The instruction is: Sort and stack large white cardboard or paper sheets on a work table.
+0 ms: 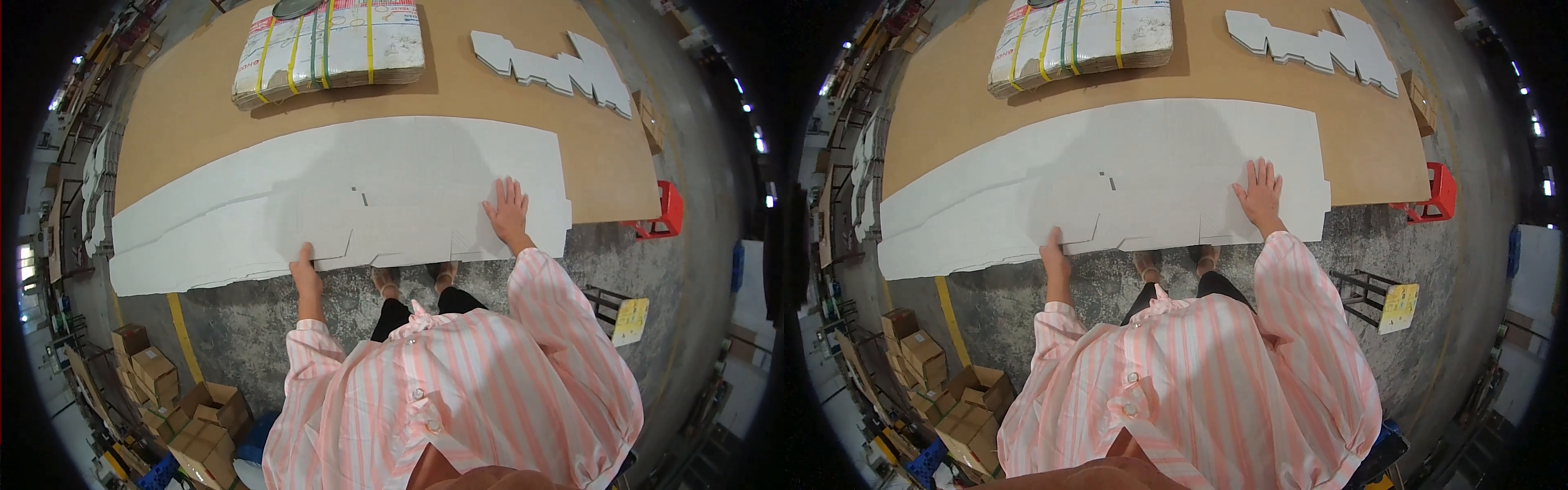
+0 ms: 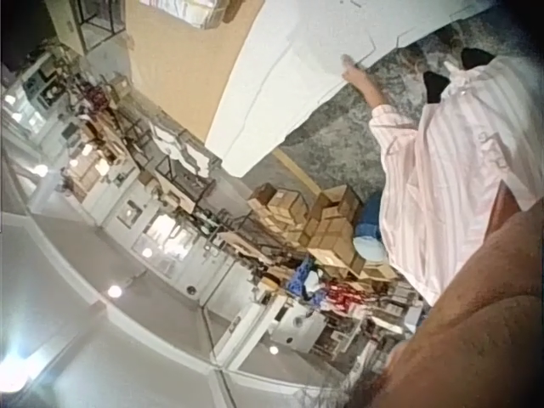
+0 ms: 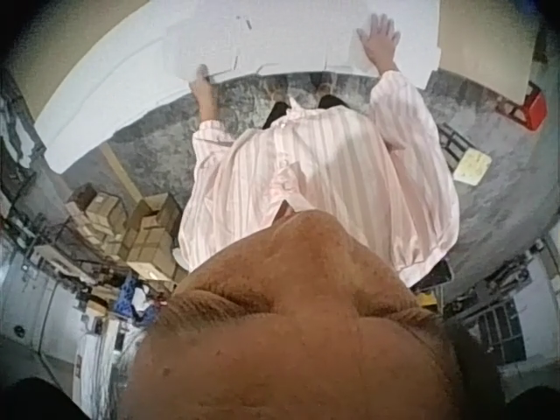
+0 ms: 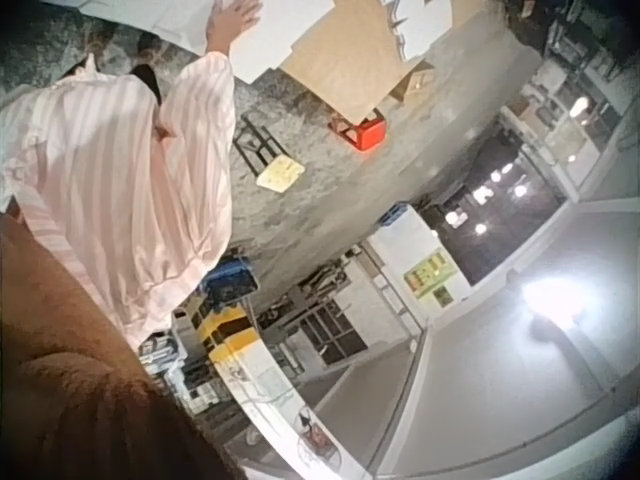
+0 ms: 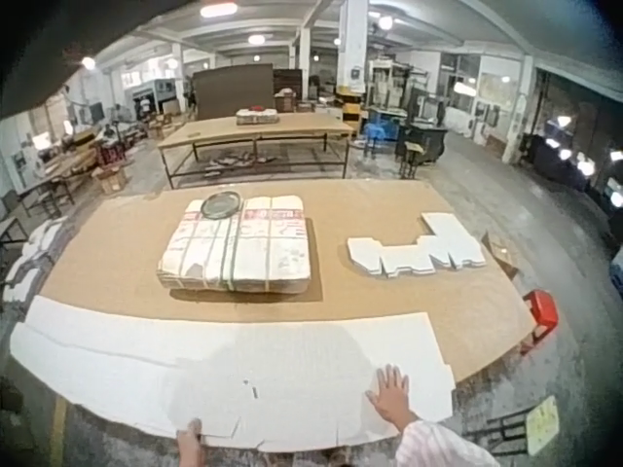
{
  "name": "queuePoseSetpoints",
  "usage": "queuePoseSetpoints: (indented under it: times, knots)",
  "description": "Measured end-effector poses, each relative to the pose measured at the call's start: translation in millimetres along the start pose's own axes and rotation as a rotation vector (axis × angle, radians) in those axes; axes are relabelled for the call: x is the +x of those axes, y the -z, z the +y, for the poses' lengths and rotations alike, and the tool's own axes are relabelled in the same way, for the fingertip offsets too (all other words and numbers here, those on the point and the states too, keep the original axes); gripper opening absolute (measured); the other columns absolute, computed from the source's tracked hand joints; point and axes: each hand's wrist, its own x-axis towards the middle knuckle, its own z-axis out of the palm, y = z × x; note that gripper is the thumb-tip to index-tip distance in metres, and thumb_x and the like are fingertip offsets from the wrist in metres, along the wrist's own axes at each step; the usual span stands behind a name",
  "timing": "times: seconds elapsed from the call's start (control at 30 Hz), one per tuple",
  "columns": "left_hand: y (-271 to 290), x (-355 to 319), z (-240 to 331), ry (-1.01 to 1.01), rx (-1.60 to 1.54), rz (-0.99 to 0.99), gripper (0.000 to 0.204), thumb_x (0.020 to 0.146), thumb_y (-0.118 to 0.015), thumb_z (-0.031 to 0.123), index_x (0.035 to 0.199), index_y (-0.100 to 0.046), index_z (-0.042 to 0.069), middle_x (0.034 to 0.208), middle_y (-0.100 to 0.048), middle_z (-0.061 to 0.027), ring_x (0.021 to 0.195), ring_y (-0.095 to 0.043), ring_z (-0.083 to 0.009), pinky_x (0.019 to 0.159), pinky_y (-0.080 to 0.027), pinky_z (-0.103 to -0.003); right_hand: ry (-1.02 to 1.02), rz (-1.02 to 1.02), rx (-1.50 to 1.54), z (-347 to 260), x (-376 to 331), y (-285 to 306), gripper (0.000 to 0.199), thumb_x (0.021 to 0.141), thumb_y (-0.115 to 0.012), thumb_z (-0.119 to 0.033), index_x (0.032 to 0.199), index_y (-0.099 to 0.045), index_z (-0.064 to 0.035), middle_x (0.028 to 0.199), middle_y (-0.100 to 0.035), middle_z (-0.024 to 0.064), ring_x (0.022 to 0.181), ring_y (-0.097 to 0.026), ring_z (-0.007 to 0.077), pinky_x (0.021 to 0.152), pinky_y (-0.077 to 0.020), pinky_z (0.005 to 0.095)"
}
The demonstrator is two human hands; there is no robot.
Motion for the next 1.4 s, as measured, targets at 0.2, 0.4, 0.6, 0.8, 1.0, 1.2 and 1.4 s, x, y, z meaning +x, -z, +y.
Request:
queuePoseSetpoints:
  times: [0.2,0.4,0.6,0.8,1.0,1.2,1.4]
  knots:
    - [6.7,-5.1,-2.7,-0.176,0.668,-0.167,0.028,0.083,-0.058,0.017,0.09,-0.056,-0.01,0.086,-0.06,-0.0093,0.077,-0.052,-0.0156,0.068,-0.043,-0.028,0.007,0.004,0.003,5.8,0.2,-0.3,0.064,0.086,-0.041,-0.047,0.136,-0.025,-0.0095,0.142,-0.018,0.014,0.131,-0.014,0.0327,0.102,-0.0129,0.0531]
    - [-3.4,1.9,4.8,-0.031,0.064,-0.023,0.035,0.086,-0.054,0.021,0.078,-0.055,-0.013,0.072,-0.059,-0.0098,0.068,-0.051,-0.0128,0.061,-0.041,-0.03,0.012,-0.011,0.009,5.9,1.6,0.1,0.065,0.085,-0.042,-0.047,0.135,-0.026,-0.0093,0.142,-0.018,0.0141,0.131,-0.014,0.0328,0.102,-0.0132,0.0531]
    - [-3.7,-13.1,0.0,-0.283,0.582,-0.078,0.037,0.084,-0.057,0.024,0.072,-0.057,-0.011,0.07,-0.058,-0.0098,0.068,-0.05,-0.0149,0.063,-0.041,-0.031,-0.015,-0.031,0.01,11.6,1.7,3.0,0.065,0.085,-0.042,-0.047,0.135,-0.026,-0.0092,0.142,-0.018,0.0142,0.131,-0.013,0.0322,0.103,-0.0131,0.0526]
    - [5.4,10.4,3.3,0.262,-0.2,-0.085,0.038,0.084,-0.056,0.027,0.079,-0.057,-0.011,0.078,-0.06,-0.0133,0.073,-0.051,-0.0175,0.067,-0.042,-0.033,-0.004,-0.02,0.0,13.0,2.0,1.1,0.064,0.086,-0.042,-0.046,0.135,-0.026,-0.0089,0.142,-0.018,0.0142,0.131,-0.014,0.0325,0.103,-0.0134,0.0525]
    - [17.6,15.3,-19.7,-0.133,0.689,-0.177,0.039,0.082,-0.057,0.022,0.104,-0.051,-0.01,0.101,-0.057,-0.0157,0.087,-0.053,-0.0216,0.076,-0.042,-0.032,-0.003,-0.016,0.018,16.1,4.0,2.9,0.064,0.085,-0.043,-0.046,0.135,-0.026,-0.0093,0.141,-0.019,0.0146,0.131,-0.014,0.0328,0.102,-0.0136,0.0528]
    - [1.9,5.6,-0.6,0.131,-0.147,-0.03,0.038,0.083,-0.056,0.025,0.085,-0.057,-0.013,0.084,-0.06,-0.0151,0.075,-0.053,-0.0208,0.07,-0.042,-0.033,-0.011,-0.032,0.007,18.9,1.3,1.5,0.064,0.085,-0.043,-0.046,0.135,-0.026,-0.0095,0.142,-0.018,0.0148,0.131,-0.013,0.0327,0.103,-0.0125,0.0529]
    - [18.0,8.5,-3.4,0.071,0.176,-0.086,0.042,0.083,-0.056,0.025,0.11,-0.049,-0.006,0.104,-0.056,-0.0123,0.09,-0.055,-0.0188,0.077,-0.044,-0.034,-0.019,-0.039,0.02,17.0,2.3,3.4,0.065,0.085,-0.043,-0.046,0.135,-0.026,-0.0092,0.142,-0.018,0.0154,0.131,-0.013,0.0332,0.103,-0.0121,0.0529]
